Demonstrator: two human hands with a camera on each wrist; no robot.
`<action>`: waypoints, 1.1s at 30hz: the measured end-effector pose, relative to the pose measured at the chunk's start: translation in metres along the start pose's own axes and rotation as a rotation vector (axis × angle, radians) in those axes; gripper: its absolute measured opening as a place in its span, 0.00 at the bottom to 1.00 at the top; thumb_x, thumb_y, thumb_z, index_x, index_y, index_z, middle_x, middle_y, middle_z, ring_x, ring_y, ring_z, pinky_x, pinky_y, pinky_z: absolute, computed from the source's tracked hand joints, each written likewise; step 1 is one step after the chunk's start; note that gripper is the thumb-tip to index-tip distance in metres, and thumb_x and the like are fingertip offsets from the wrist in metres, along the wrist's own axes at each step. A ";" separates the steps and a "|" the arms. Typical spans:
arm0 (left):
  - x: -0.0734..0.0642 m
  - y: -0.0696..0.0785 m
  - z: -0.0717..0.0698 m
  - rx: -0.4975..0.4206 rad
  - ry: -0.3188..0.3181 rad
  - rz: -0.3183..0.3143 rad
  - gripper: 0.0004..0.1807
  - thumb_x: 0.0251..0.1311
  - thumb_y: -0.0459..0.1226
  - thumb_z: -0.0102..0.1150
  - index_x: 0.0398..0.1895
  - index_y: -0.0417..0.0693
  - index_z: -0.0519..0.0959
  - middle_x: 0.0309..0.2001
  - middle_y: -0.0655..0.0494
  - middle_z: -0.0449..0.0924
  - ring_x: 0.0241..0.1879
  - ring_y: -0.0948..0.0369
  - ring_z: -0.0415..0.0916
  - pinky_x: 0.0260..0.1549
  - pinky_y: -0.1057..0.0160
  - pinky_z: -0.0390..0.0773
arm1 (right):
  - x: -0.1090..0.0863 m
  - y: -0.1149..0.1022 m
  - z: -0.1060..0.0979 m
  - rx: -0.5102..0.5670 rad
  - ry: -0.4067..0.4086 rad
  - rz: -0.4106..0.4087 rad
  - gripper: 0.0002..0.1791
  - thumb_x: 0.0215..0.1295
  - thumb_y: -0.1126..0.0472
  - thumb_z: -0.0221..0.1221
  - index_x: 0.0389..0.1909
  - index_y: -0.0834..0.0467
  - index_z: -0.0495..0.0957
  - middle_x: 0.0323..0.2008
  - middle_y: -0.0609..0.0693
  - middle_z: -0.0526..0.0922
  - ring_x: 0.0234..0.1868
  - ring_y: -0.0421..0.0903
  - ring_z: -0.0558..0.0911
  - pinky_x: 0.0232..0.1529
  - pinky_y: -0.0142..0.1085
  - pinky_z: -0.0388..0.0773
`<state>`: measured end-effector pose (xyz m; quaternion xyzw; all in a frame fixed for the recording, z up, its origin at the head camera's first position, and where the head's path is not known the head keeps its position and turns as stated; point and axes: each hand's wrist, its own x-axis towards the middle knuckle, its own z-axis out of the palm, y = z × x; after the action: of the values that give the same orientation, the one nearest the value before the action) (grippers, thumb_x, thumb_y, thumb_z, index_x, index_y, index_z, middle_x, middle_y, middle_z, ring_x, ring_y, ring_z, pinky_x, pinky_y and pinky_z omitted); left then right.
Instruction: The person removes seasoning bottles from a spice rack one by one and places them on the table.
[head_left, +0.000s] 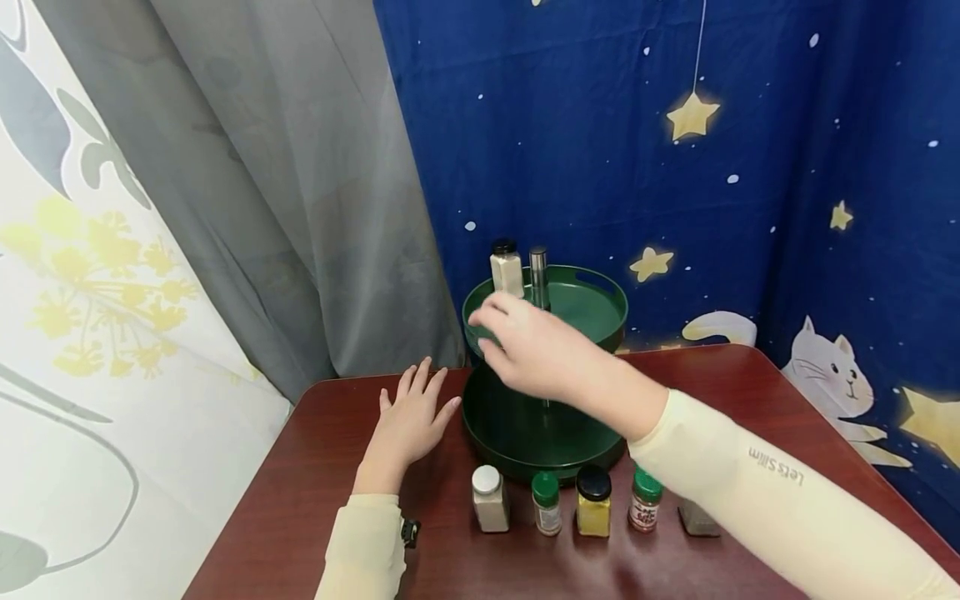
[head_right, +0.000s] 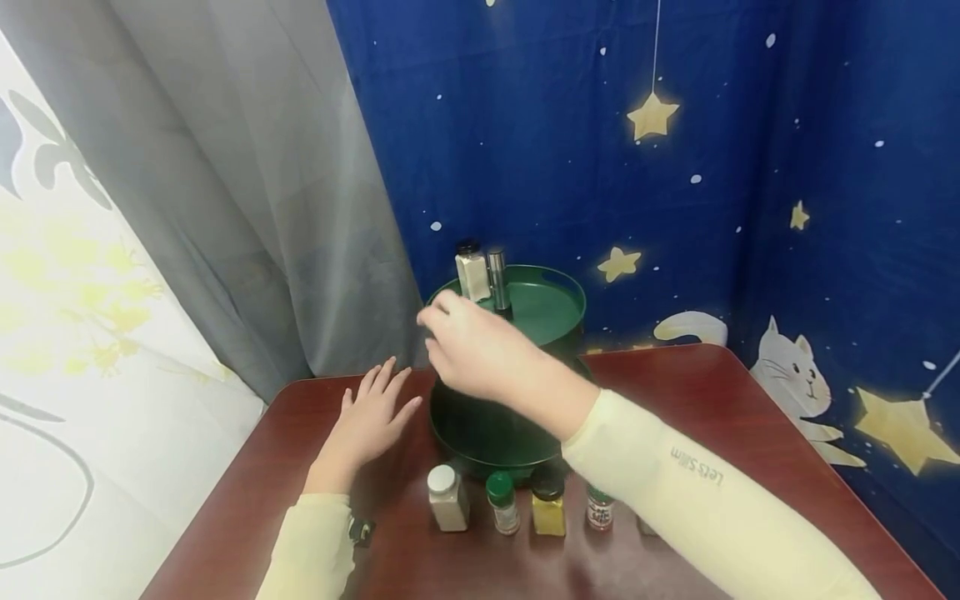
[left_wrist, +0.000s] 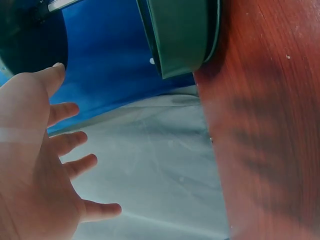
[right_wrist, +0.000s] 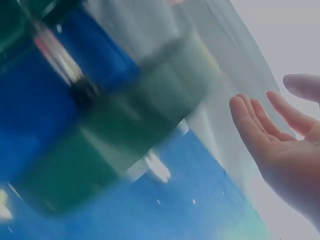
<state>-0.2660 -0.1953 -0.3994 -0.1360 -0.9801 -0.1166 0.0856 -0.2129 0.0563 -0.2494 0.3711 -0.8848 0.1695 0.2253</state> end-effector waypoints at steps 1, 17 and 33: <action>0.001 0.000 0.001 -0.002 -0.001 0.000 0.37 0.81 0.59 0.47 0.85 0.56 0.60 0.88 0.48 0.46 0.87 0.43 0.44 0.74 0.18 0.47 | 0.006 0.002 -0.006 -0.006 0.013 0.003 0.15 0.78 0.60 0.60 0.60 0.60 0.83 0.59 0.57 0.82 0.54 0.50 0.86 0.56 0.45 0.86; -0.008 0.020 -0.012 -0.091 0.223 0.139 0.35 0.81 0.58 0.48 0.84 0.55 0.61 0.87 0.50 0.51 0.84 0.44 0.53 0.77 0.26 0.57 | 0.084 0.051 -0.057 -0.097 -0.187 0.271 0.23 0.81 0.59 0.54 0.71 0.60 0.73 0.69 0.62 0.71 0.58 0.55 0.79 0.60 0.49 0.80; -0.019 0.039 -0.036 -0.088 0.340 0.202 0.33 0.80 0.54 0.52 0.82 0.52 0.66 0.85 0.49 0.56 0.82 0.44 0.58 0.76 0.28 0.62 | 0.129 0.072 -0.034 -0.193 -0.409 0.435 0.30 0.80 0.60 0.54 0.80 0.57 0.65 0.78 0.64 0.62 0.68 0.57 0.75 0.68 0.53 0.79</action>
<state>-0.2324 -0.1724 -0.3610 -0.2158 -0.9269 -0.1712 0.2549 -0.3365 0.0452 -0.1623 0.1766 -0.9823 0.0510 0.0353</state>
